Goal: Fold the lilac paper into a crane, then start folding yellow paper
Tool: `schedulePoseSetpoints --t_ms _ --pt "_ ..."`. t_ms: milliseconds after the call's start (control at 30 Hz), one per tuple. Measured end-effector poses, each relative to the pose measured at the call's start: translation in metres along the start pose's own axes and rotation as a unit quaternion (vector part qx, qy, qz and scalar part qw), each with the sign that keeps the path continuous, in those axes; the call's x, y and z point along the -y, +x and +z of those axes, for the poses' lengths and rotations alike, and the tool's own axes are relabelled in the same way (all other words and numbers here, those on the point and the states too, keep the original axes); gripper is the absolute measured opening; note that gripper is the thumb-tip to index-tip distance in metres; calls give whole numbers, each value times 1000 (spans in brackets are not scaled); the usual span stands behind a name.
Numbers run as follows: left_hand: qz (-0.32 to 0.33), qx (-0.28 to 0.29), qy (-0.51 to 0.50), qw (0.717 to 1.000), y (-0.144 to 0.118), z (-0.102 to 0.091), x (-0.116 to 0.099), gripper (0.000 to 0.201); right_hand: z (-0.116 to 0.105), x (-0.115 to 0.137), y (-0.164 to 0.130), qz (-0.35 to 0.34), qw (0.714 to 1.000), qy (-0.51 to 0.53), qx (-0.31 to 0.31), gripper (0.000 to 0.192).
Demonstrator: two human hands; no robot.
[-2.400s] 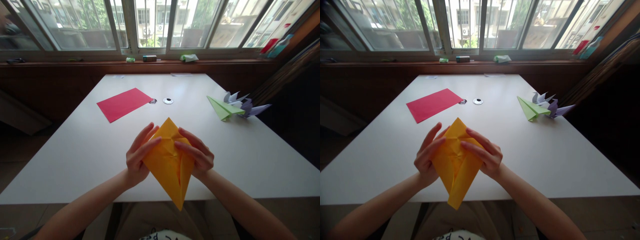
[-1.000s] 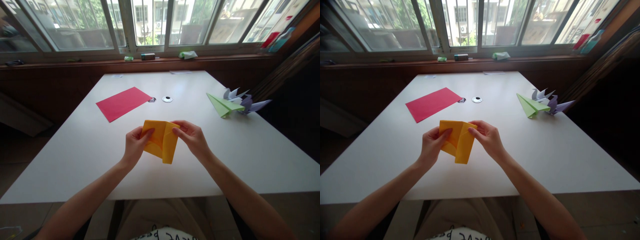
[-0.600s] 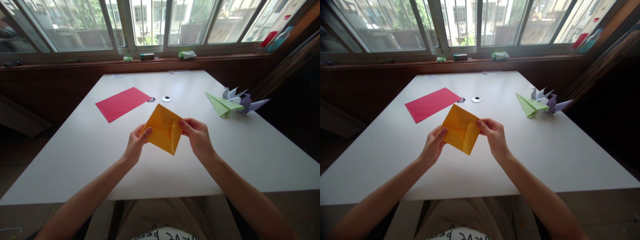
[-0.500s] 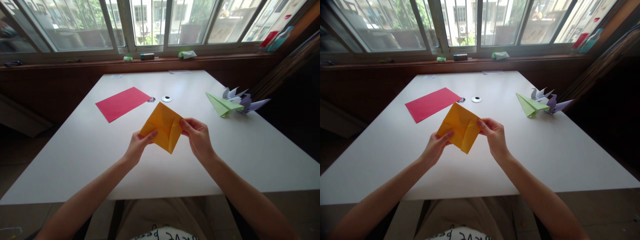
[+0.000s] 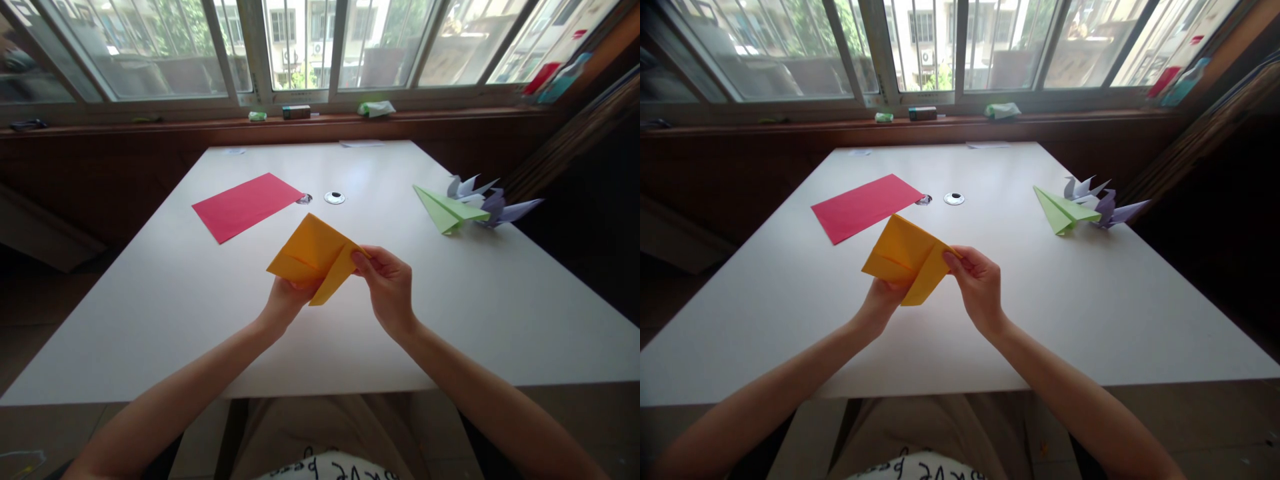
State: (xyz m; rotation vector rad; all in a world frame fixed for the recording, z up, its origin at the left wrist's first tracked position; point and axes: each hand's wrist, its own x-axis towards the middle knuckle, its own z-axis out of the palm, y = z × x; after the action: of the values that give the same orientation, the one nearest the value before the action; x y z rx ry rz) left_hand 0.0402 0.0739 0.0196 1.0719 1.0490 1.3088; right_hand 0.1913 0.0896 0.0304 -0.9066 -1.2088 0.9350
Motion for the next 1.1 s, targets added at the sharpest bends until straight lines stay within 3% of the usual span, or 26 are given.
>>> schedulePoseSetpoints --t_ms 300,433,567,667,767,900,1100 --pt "-12 11 13 1000 1 4 1 39 1 0 -2 13 1000 19 -8 13" --pt "-71 86 -9 994 0 5 2 37 2 -1 -4 12 1000 25 1 12" --pt "-155 180 -49 970 -1 3 8 42 1 -1 -7 -8 1000 -10 1 10" --pt "-176 204 -67 961 -1 1 11 30 2 0 -9 -13 1000 -14 3 10" --pt "-150 184 -55 970 1 0 10 15 4 1 -9 -8 1000 4 -4 10" --pt "-88 118 -46 988 5 -4 3 17 4 5 -5 -2 1000 17 -4 9" --pt "-13 28 -76 997 10 -13 -9 22 -4 2 5 20 998 -20 48 11"
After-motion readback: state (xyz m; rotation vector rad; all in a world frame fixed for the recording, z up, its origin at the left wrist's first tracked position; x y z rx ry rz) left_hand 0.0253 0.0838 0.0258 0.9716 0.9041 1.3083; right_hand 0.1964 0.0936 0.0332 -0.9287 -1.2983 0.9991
